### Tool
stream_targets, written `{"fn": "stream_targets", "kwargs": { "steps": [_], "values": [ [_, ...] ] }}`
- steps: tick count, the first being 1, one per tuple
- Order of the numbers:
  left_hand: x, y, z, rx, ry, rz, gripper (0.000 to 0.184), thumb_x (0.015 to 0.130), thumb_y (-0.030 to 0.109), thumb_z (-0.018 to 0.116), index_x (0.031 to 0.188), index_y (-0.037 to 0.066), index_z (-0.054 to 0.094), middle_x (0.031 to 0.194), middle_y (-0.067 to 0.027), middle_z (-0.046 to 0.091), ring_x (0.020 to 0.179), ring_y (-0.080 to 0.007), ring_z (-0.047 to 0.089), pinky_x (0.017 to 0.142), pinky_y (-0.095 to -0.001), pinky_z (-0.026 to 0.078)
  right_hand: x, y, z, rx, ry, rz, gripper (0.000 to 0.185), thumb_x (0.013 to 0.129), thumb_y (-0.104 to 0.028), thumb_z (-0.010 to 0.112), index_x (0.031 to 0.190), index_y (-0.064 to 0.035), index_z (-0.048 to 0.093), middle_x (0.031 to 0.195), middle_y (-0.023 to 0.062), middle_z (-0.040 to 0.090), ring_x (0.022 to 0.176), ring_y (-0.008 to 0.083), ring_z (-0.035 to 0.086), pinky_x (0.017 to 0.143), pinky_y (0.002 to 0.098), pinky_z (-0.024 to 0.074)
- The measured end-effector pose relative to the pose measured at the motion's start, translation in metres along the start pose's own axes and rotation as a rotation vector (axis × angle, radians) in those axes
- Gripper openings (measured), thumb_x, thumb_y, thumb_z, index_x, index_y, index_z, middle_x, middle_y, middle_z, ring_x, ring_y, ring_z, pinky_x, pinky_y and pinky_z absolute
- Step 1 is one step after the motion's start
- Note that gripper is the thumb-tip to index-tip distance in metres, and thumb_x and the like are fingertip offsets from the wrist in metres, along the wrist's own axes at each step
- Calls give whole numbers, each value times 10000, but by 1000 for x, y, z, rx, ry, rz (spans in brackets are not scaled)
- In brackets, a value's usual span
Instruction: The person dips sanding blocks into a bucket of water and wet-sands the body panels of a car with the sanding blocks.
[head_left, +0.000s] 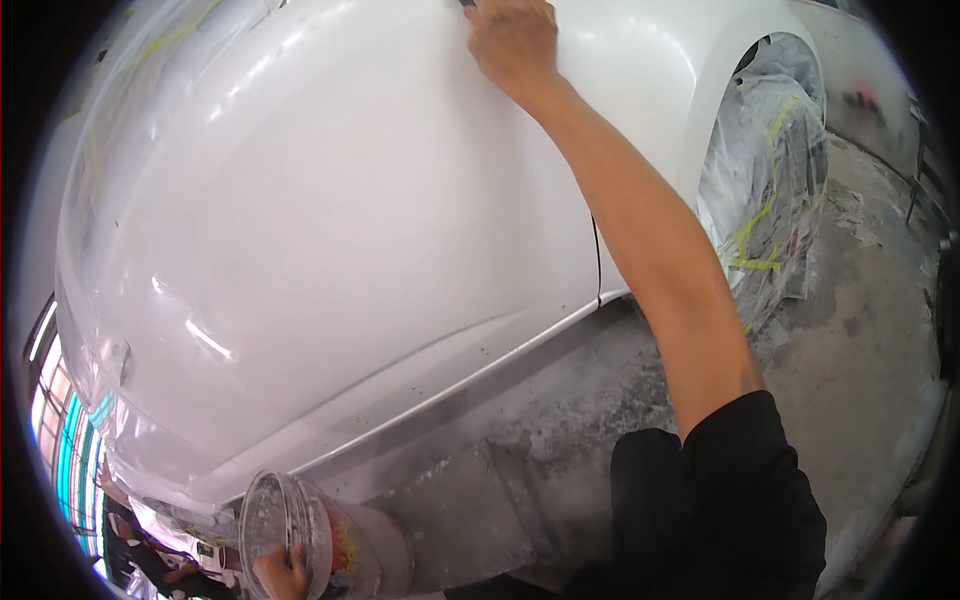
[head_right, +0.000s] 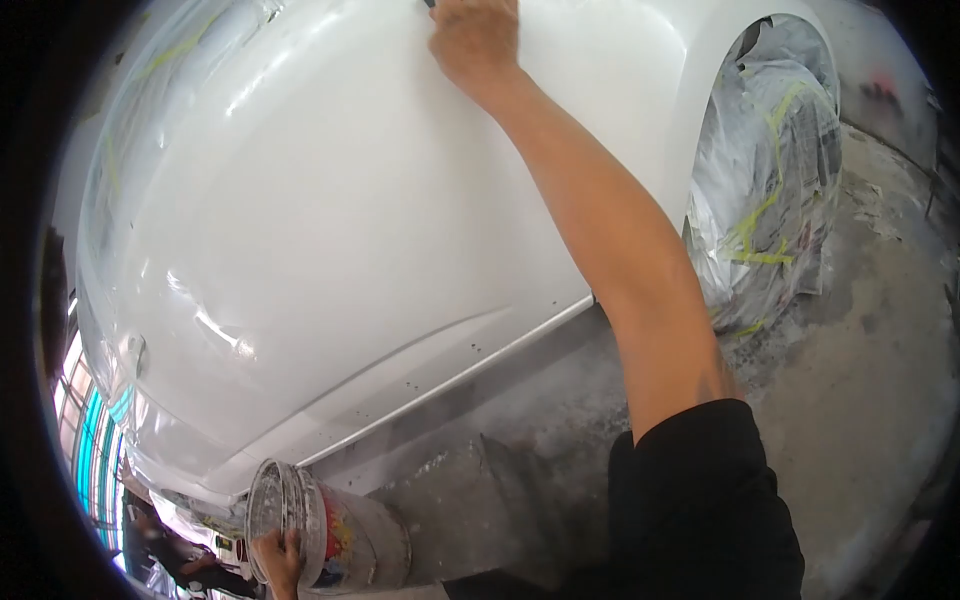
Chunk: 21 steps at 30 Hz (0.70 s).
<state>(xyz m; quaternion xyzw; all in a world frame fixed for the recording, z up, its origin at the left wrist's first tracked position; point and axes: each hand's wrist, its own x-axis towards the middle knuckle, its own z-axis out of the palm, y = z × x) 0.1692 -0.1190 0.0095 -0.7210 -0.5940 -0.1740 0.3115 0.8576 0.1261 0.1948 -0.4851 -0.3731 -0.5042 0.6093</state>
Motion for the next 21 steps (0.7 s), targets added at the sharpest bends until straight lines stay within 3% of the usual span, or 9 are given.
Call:
{"fn": "stream_targets", "kwargs": {
  "steps": [2,4,6,10,12,13,16,19,21],
  "values": [
    [3,7,-8,-17,-82,-73,448,850,245,738,604,-18,471,584,-246,452,616,-443,465,611,-519,302,-55,7,-20,50,4,-23,328,892,-147,714,1205,-57,673,1044,207,610,971,384,590,787,495,495],
    [7,15,-19,-71,-250,-228,440,852,247,737,611,-12,474,603,-245,463,651,-448,469,638,-521,307,-151,15,-45,41,9,-34,388,886,-121,719,1262,-40,672,1055,217,603,971,386,586,790,486,494],
    [2,8,-14,-47,-177,-175,452,856,257,733,608,-10,464,597,-242,461,638,-445,468,628,-523,302,-205,25,-64,110,-70,-12,467,876,-102,722,1331,-29,643,1018,210,582,909,380,565,783,478,476],
    [-1,-4,3,-22,-12,-11,464,856,260,734,604,-7,450,574,-228,445,597,-432,448,600,-525,285,-95,8,-26,82,47,-5,352,876,-119,713,1219,-54,670,980,188,581,876,366,552,788,477,467],
    [0,-11,3,-18,-49,-2,476,862,264,733,604,-12,443,567,-227,429,590,-430,437,596,-524,278,-41,11,-2,95,81,-60,347,885,-141,712,1221,-77,654,940,162,582,870,353,561,771,476,465],
    [-2,-13,4,-18,-69,-3,482,865,265,733,605,-14,439,563,-227,422,586,-429,431,594,-524,275,-34,-3,-16,16,60,29,322,946,-80,638,1224,84,640,971,194,597,892,299,575,772,408,505],
    [-3,-21,2,-13,-120,-40,512,877,287,732,614,-21,420,557,-219,397,564,-423,399,586,-522,259,-127,18,-37,48,-14,38,383,864,-109,739,1236,-50,670,1032,197,618,934,361,590,784,479,489],
    [-3,-13,2,-33,-74,-20,552,895,310,728,616,-28,391,553,-214,362,546,-400,366,576,-516,246,-294,33,-82,59,-93,80,465,842,-45,747,1294,20,655,1142,243,623,999,387,599,815,478,502],
    [-1,-9,-2,-21,-118,-57,567,912,318,719,619,-28,378,552,-204,346,549,-383,346,577,-512,244,-317,32,-88,73,-99,103,464,844,-36,731,1293,40,645,1131,239,615,957,382,593,794,478,490]
  ]
}}
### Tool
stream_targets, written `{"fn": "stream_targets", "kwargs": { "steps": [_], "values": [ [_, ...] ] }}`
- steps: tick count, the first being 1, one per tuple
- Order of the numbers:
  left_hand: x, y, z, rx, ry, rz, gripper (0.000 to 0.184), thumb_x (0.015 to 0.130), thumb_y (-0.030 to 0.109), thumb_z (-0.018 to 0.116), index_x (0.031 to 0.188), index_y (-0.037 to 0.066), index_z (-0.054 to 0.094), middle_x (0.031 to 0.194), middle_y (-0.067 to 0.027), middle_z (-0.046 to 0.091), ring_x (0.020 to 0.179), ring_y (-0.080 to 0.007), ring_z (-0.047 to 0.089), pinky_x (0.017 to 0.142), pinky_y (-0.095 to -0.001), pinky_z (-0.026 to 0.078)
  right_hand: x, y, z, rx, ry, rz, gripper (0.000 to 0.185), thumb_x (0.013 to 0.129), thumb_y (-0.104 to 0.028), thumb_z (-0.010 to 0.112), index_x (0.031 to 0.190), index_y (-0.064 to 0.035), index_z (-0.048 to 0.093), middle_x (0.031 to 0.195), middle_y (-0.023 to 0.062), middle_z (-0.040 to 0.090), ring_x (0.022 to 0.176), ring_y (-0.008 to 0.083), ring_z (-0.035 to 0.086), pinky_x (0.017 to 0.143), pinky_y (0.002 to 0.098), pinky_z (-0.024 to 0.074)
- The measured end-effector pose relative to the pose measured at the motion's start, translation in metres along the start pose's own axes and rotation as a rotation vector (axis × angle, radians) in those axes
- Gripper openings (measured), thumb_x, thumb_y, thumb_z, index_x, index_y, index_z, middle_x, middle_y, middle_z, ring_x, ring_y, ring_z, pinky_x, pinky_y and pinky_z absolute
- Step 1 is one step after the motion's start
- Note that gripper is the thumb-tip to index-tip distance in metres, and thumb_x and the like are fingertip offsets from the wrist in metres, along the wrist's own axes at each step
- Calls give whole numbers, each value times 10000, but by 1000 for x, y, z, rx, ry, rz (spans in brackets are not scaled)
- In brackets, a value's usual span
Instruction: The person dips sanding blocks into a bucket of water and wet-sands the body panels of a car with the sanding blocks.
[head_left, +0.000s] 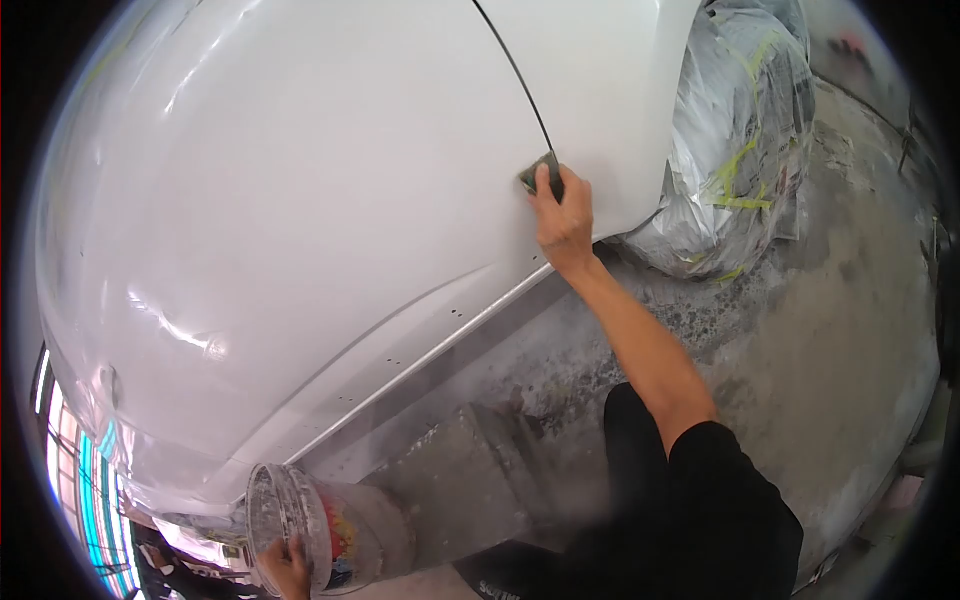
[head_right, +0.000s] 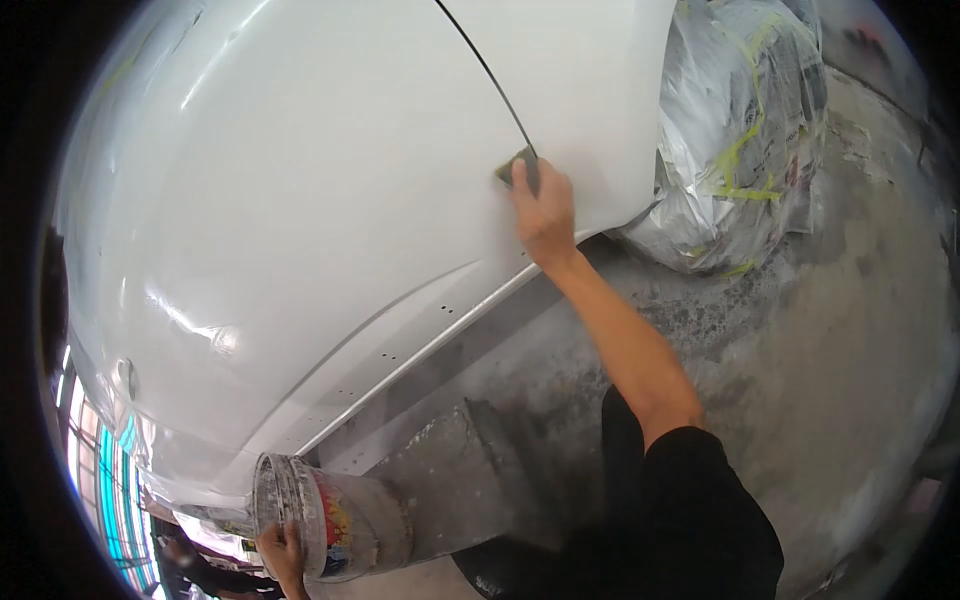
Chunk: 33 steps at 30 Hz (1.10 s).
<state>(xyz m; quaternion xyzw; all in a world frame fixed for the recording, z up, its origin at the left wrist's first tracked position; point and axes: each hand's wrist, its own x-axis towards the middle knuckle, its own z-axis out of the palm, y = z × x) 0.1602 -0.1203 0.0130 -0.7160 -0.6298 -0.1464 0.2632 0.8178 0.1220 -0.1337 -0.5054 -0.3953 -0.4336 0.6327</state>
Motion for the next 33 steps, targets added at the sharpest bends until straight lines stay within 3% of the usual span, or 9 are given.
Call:
{"fn": "stream_targets", "kwargs": {
  "steps": [5,7,12,15,21,22,24,27,33],
  "values": [
    [5,-4,3,22,52,74,583,950,324,696,631,-25,356,556,-183,302,557,-337,304,574,-490,239,171,-23,40,11,80,-96,394,867,-45,681,1259,-22,657,1091,222,594,913,381,570,793,470,458],
    [5,-3,-3,-11,-86,-27,585,959,325,691,639,-21,346,557,-173,284,558,-310,288,570,-478,235,191,-33,30,-50,189,-87,314,944,-92,655,1206,80,644,961,187,590,861,278,562,730,394,500],
    [3,5,-5,-39,-80,-17,583,966,337,686,651,-16,346,559,-152,271,569,-257,279,561,-461,231,-44,-4,3,60,-9,137,408,874,-43,711,1277,-58,650,1209,235,562,1013,396,567,849,486,454],
    [9,1,-8,-47,-87,-32,587,970,353,682,657,-18,352,562,-145,289,580,-255,290,570,-459,237,-59,-13,-3,119,-57,258,500,781,38,768,1264,5,642,1208,232,576,1054,404,568,900,494,470],
    [1,-11,-6,29,-186,-108,589,990,443,653,725,-29,420,661,-155,383,722,-306,396,691,-447,310,192,-39,44,-37,178,10,302,958,-88,639,1227,48,640,956,180,582,839,270,542,702,396,488],
    [-4,-10,0,78,-67,-16,585,997,440,646,722,-28,429,657,-153,374,714,-303,385,688,-449,311,173,-40,31,-26,-286,137,246,898,-84,661,1136,-20,662,984,142,601,884,302,564,737,437,464],
    [-2,-5,-1,72,-60,-28,539,983,393,666,712,-18,447,650,-183,402,707,-343,404,684,-467,306,82,-17,31,157,184,6,309,822,-66,702,1130,-93,694,1055,131,640,968,351,601,800,492,457],
    [-7,-17,6,16,-101,-48,538,980,364,675,688,-17,432,623,-199,397,665,-353,387,654,-482,283,-113,-13,-9,99,-198,277,451,882,-77,715,1311,13,612,1211,236,603,1058,407,544,945,504,421],
    [5,1,-2,-70,-17,82,592,986,313,681,636,1,319,561,-119,264,561,-224,265,552,-436,212,31,-58,43,154,140,-5,290,862,-113,683,1149,-83,659,997,139,548,942,328,553,806,463,434]
  ]
}}
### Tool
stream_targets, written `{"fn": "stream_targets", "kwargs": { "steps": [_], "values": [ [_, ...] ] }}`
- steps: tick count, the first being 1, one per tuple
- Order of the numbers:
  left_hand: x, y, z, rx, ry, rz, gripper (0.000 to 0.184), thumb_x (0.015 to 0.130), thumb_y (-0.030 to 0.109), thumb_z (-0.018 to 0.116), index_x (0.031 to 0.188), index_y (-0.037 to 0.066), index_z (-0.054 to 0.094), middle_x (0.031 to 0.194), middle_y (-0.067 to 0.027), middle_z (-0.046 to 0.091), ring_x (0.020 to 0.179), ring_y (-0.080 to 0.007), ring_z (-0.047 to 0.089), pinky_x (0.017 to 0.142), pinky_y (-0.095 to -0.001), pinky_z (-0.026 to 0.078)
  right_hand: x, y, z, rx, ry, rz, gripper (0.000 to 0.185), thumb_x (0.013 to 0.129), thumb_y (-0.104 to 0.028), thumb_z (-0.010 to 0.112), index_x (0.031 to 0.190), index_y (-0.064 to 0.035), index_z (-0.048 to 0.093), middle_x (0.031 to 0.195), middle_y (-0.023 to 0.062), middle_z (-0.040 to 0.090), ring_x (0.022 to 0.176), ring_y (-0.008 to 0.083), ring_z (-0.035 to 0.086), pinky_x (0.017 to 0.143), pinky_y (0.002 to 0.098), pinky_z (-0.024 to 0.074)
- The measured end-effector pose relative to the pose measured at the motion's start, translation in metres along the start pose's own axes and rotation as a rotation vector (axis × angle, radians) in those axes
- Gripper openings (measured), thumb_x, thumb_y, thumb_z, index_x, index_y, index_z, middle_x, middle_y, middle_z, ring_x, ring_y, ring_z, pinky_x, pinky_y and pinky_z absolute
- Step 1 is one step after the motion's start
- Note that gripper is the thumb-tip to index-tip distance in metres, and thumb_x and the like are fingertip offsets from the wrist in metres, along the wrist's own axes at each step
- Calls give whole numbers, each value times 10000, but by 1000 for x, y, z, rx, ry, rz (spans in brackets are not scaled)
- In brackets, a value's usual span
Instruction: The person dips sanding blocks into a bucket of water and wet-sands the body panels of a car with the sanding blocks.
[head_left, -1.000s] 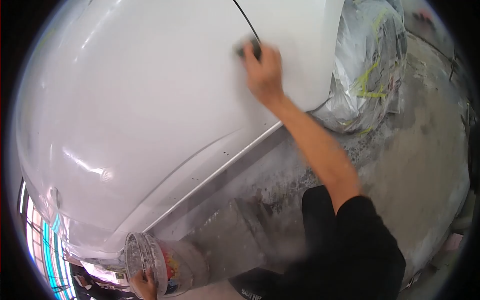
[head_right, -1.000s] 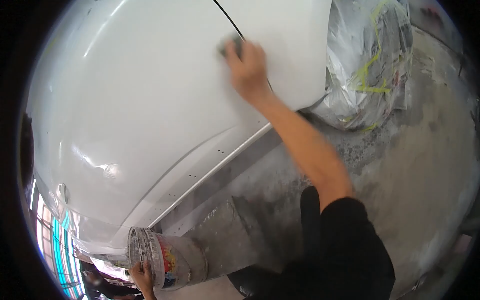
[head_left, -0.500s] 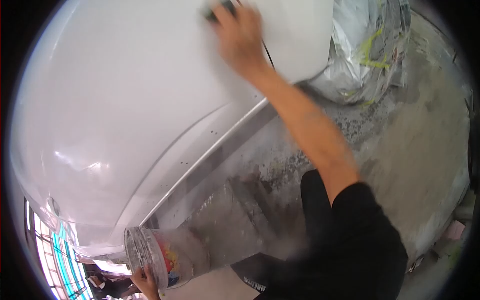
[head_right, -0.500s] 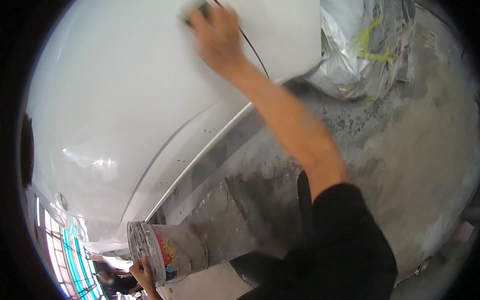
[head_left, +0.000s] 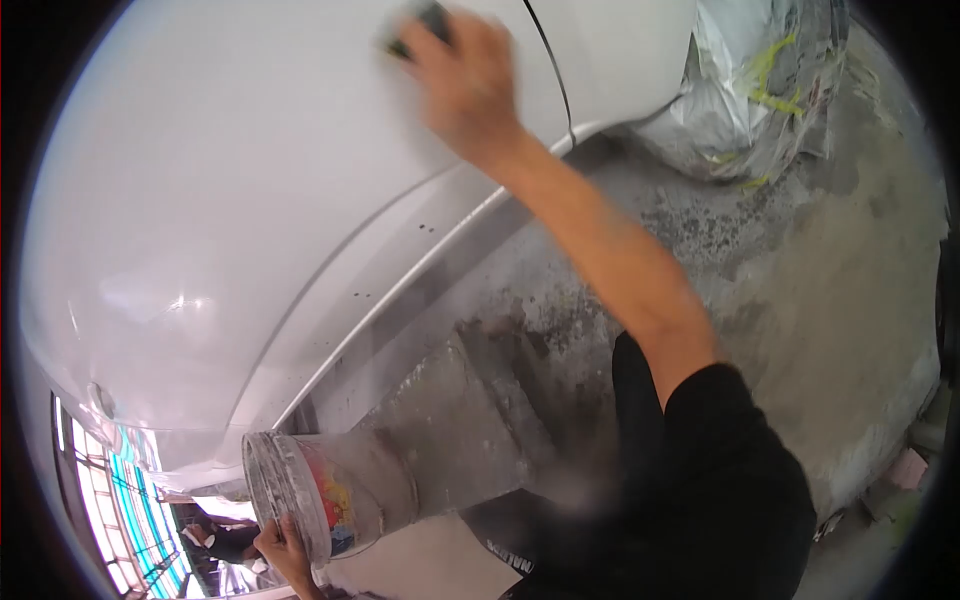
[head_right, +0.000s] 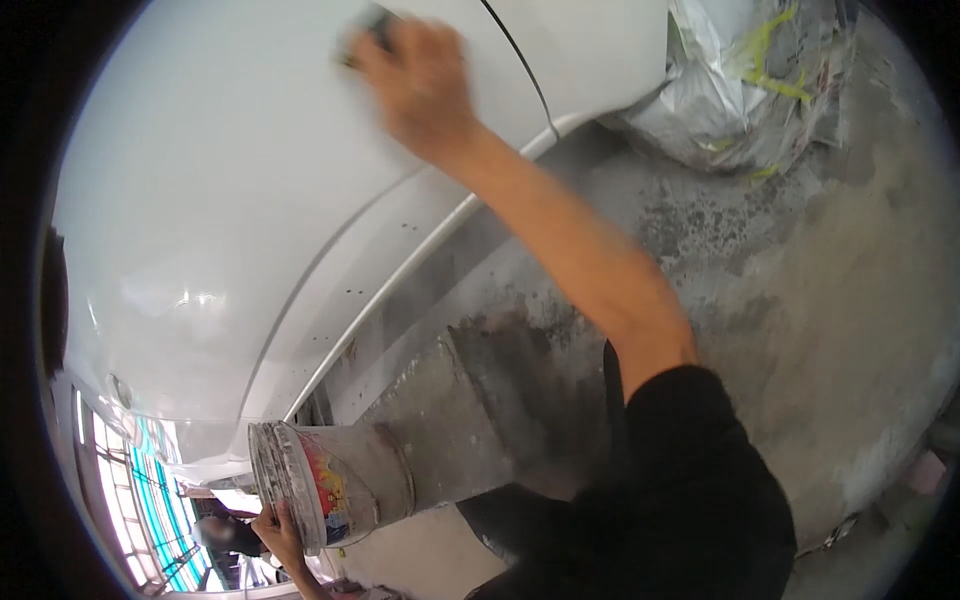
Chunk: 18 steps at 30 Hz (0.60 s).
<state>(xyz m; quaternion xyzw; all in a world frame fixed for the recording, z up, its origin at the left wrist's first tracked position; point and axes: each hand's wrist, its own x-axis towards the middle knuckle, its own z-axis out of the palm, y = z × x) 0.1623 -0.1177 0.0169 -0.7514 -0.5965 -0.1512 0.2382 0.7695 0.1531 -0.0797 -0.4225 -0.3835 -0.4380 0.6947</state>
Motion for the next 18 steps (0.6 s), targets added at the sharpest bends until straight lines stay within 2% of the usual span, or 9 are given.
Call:
{"fn": "stream_targets", "kwargs": {
  "steps": [1,2,4,6,8,9,11,14,18],
  "values": [
    [0,4,0,-13,14,-35,592,984,313,685,633,-4,328,562,-120,273,559,-229,278,553,-434,214,30,0,21,-52,106,-108,253,879,-159,662,1123,-94,661,996,134,547,944,318,554,785,443,440],
    [1,3,-2,21,-6,-45,588,985,309,684,635,-6,332,562,-118,280,564,-229,287,558,-436,221,42,-16,9,-184,79,-54,328,960,-107,644,1261,23,629,997,193,601,856,283,562,739,398,512],
    [-1,1,-1,64,-13,-68,581,986,303,684,638,-11,340,564,-115,294,574,-230,304,568,-440,234,1,-8,-9,-46,-44,36,274,853,-127,702,1122,-94,663,1019,143,553,953,322,560,779,441,450],
    [-3,-17,-4,22,-89,-140,572,985,312,688,646,-16,364,576,-113,301,600,-249,337,604,-446,266,-89,2,-40,-93,-82,79,362,838,-116,759,1175,-61,638,1094,154,566,967,325,556,834,444,447],
    [-3,-15,1,-109,-111,-190,565,985,323,689,656,-15,379,591,-116,304,629,-262,351,631,-446,280,-143,11,-62,-61,-184,230,357,878,-110,741,1197,-19,608,1131,181,552,987,351,539,867,463,447],
    [-13,-36,11,10,8,-122,555,989,357,684,685,-12,404,632,-130,315,693,-273,368,677,-437,296,-131,7,-61,-53,-137,304,365,886,-105,734,1210,-9,597,1128,188,551,996,359,531,872,471,445],
    [-7,-30,2,55,-53,-127,555,993,372,679,700,-11,405,660,-137,335,735,-272,371,695,-435,301,-76,1,-45,-19,-51,428,381,901,-96,721,1237,10,575,1123,201,549,1014,377,516,883,489,440],
    [-10,-11,-4,32,-91,-171,574,997,400,668,701,-6,389,659,-135,331,735,-268,358,695,-438,297,-50,1,-31,-62,53,436,496,857,-67,752,1298,2,536,1079,214,524,986,399,504,826,520,436],
    [-1,-15,-3,-32,-144,-181,599,990,388,674,660,1,360,599,-122,287,622,-257,312,612,-444,261,-107,-76,-38,35,-117,637,439,874,-66,729,1265,-6,539,1113,220,519,1054,407,505,892,505,443]
  ]
}}
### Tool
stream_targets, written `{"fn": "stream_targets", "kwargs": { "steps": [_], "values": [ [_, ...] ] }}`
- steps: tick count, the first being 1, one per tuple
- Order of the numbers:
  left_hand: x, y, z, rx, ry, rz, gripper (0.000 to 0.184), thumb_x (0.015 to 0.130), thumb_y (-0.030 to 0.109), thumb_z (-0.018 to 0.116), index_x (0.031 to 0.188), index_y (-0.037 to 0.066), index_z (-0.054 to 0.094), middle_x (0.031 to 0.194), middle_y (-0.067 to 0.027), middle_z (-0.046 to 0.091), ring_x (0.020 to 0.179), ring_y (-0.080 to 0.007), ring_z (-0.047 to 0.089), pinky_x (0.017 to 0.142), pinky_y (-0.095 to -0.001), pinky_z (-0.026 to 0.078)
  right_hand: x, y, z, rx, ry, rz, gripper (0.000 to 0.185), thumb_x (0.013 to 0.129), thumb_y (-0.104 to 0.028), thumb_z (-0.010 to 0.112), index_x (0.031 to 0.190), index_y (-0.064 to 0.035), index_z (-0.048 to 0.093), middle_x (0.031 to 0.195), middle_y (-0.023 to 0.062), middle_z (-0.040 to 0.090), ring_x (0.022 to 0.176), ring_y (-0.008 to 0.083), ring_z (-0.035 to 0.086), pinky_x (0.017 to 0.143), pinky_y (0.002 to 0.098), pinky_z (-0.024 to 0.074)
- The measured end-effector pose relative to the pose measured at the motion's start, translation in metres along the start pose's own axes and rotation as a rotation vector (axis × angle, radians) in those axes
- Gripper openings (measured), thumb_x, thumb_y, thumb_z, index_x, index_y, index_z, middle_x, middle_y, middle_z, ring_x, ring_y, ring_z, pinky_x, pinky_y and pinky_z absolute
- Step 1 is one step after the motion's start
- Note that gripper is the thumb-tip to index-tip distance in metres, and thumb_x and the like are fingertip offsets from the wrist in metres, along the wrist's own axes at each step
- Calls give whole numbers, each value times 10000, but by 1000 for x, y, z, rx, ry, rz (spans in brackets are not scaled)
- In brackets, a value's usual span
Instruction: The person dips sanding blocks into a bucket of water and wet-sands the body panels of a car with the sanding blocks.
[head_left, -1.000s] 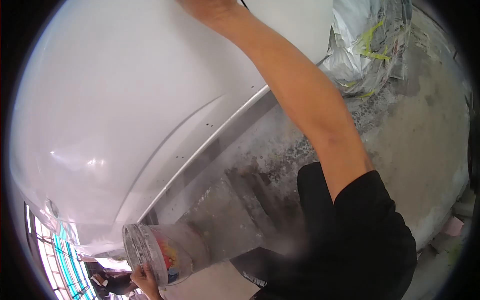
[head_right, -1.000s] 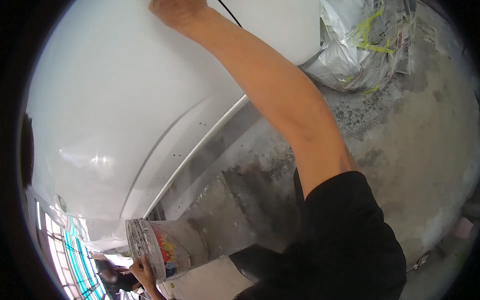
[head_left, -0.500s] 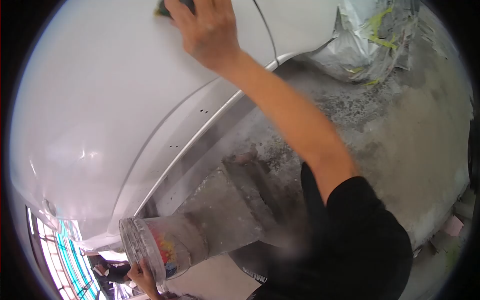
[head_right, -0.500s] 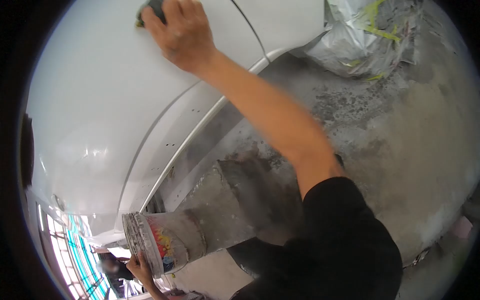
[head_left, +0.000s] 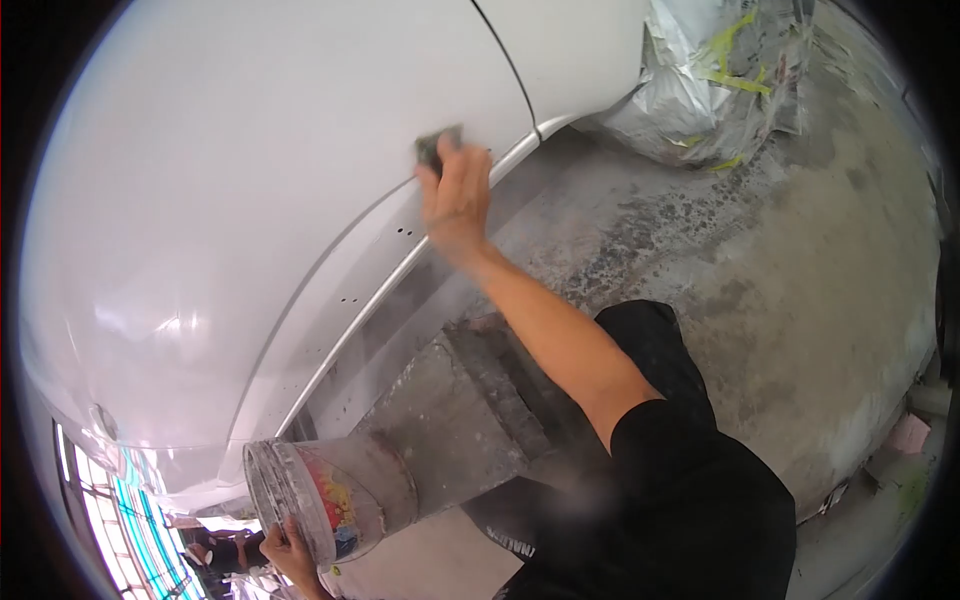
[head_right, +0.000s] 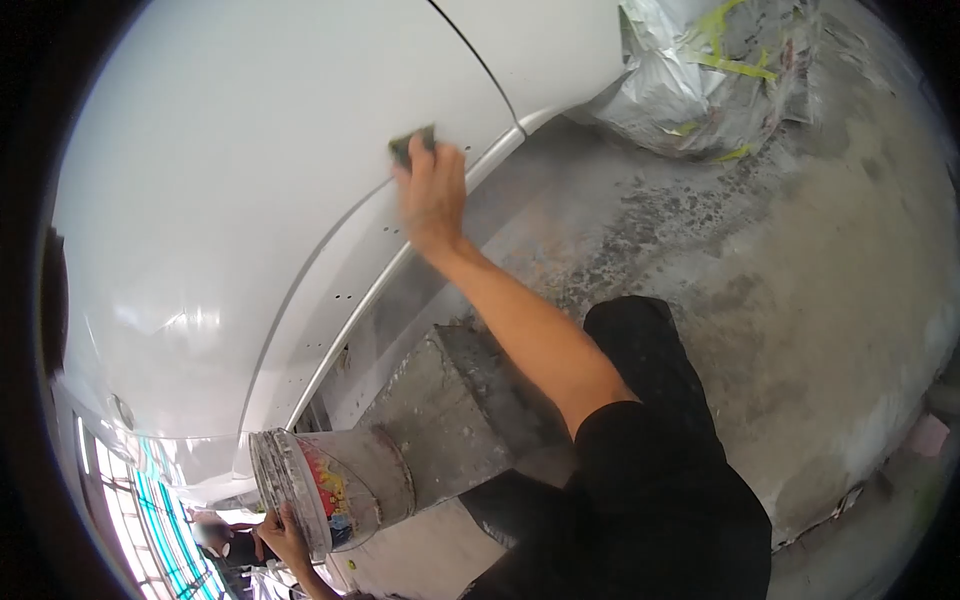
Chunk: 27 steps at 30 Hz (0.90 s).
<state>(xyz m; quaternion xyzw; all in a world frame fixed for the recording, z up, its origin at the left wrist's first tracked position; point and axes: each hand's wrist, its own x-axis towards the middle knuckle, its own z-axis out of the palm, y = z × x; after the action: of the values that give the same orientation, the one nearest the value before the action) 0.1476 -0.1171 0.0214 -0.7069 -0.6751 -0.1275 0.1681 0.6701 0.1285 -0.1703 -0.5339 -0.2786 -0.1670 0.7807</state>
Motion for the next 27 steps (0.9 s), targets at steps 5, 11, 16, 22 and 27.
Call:
{"fn": "stream_targets", "kwargs": {
  "steps": [5,11,16,22,27],
  "values": [
    [1,1,1,51,70,122,560,982,334,678,649,-7,384,563,-157,335,565,-283,342,575,-473,243,29,50,-26,-33,2,223,424,910,-89,700,1265,20,494,1183,244,498,1101,412,502,958,514,436],
    [-2,15,3,80,96,127,550,988,336,666,649,-15,412,569,-202,380,561,-350,375,581,-500,246,-1,11,-5,-8,-67,339,476,963,-167,657,1305,75,431,1258,284,479,1199,414,497,1052,487,401],
    [-3,22,-1,67,106,149,549,979,338,672,650,-24,425,571,-220,389,561,-379,386,583,-509,246,38,65,-39,57,-5,549,495,962,-206,671,1298,67,431,1284,274,489,1206,421,511,1058,488,402],
    [-1,15,5,82,167,210,530,975,329,672,651,-32,457,562,-230,370,531,-394,365,556,-498,251,8,16,-16,45,-56,460,482,948,-190,695,1280,47,439,1272,262,512,1180,416,535,1032,488,422],
    [-1,22,-4,81,104,175,524,978,314,668,653,-29,444,570,-232,391,535,-392,381,561,-505,272,27,48,-28,161,-3,473,429,953,-183,700,1235,56,483,1135,210,583,1052,320,592,951,412,469]
  ]
}}
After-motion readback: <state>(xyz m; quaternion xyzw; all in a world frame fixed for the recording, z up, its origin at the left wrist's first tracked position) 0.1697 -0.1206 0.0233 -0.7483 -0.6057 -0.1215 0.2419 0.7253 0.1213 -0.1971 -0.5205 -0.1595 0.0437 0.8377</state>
